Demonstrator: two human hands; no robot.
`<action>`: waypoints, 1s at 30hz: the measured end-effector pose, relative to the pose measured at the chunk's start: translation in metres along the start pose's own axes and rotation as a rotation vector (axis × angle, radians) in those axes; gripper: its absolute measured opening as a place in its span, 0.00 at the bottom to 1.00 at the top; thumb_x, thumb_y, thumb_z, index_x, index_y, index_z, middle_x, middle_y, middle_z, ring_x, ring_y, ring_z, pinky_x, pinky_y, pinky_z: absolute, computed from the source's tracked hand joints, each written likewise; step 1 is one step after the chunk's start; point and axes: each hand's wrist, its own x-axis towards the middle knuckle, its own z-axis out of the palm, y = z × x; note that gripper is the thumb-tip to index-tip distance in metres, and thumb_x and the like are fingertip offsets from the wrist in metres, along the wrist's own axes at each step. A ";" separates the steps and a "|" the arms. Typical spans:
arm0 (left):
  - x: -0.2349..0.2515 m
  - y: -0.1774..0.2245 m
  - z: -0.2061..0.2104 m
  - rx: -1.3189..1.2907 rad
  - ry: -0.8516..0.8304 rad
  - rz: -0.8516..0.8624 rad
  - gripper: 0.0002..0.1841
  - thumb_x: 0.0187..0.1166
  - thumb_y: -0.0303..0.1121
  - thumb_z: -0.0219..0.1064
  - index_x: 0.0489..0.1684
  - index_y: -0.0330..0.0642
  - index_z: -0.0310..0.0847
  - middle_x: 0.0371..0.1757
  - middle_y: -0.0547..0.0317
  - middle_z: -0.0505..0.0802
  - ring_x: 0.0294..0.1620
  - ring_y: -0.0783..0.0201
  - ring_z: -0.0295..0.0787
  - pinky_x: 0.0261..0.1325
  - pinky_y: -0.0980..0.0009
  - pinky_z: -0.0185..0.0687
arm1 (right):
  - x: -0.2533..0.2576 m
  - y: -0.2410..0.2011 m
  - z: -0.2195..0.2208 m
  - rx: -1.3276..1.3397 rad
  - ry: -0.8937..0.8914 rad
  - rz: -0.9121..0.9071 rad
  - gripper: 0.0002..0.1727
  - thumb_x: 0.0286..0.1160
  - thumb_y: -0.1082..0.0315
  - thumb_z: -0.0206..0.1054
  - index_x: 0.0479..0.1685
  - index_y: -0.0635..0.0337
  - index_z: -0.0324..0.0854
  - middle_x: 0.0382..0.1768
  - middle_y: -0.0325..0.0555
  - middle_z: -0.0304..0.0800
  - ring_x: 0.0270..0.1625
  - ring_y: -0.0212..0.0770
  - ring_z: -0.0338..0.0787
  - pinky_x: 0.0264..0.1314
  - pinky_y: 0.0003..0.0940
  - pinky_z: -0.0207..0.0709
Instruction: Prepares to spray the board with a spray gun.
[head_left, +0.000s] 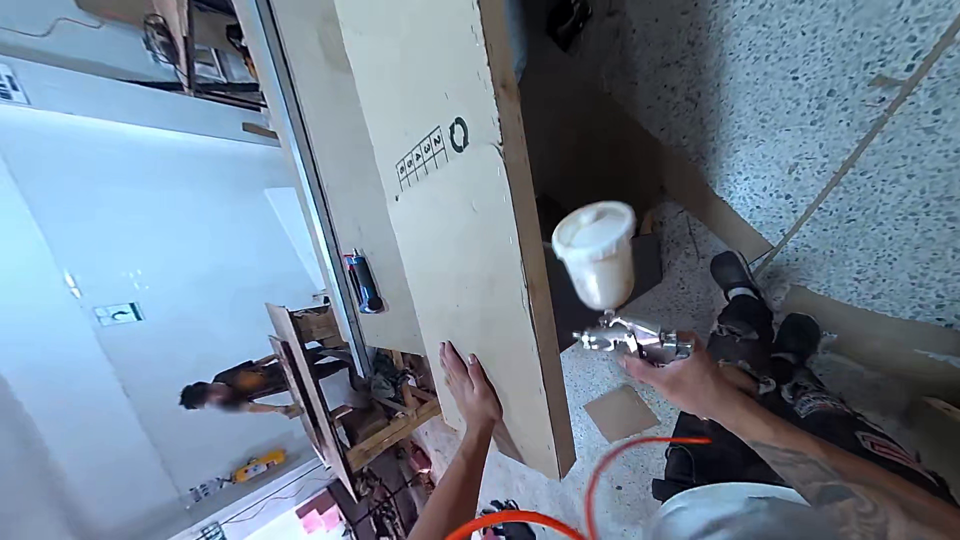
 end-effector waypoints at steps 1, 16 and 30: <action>-0.001 0.002 -0.001 -0.002 -0.004 0.002 0.38 0.88 0.59 0.32 0.97 0.50 0.45 0.97 0.59 0.52 0.97 0.56 0.40 0.95 0.43 0.36 | 0.004 -0.001 -0.005 -0.032 -0.038 0.044 0.06 0.69 0.56 0.78 0.36 0.45 0.93 0.25 0.33 0.92 0.24 0.33 0.89 0.28 0.34 0.88; 0.243 0.156 0.013 0.021 -0.069 -0.065 0.43 0.89 0.63 0.32 0.97 0.40 0.38 0.97 0.41 0.44 0.98 0.44 0.33 0.93 0.35 0.28 | 0.122 -0.054 -0.037 -0.055 0.071 -0.036 0.07 0.71 0.57 0.76 0.36 0.48 0.92 0.27 0.32 0.93 0.28 0.29 0.91 0.32 0.31 0.89; 0.437 0.326 0.036 0.029 -0.070 -0.043 0.48 0.81 0.76 0.28 0.99 0.56 0.38 0.98 0.55 0.44 0.98 0.50 0.31 0.92 0.31 0.33 | 0.197 -0.104 -0.082 0.132 -0.057 0.196 0.08 0.75 0.56 0.75 0.39 0.49 0.91 0.24 0.41 0.88 0.19 0.38 0.83 0.17 0.32 0.77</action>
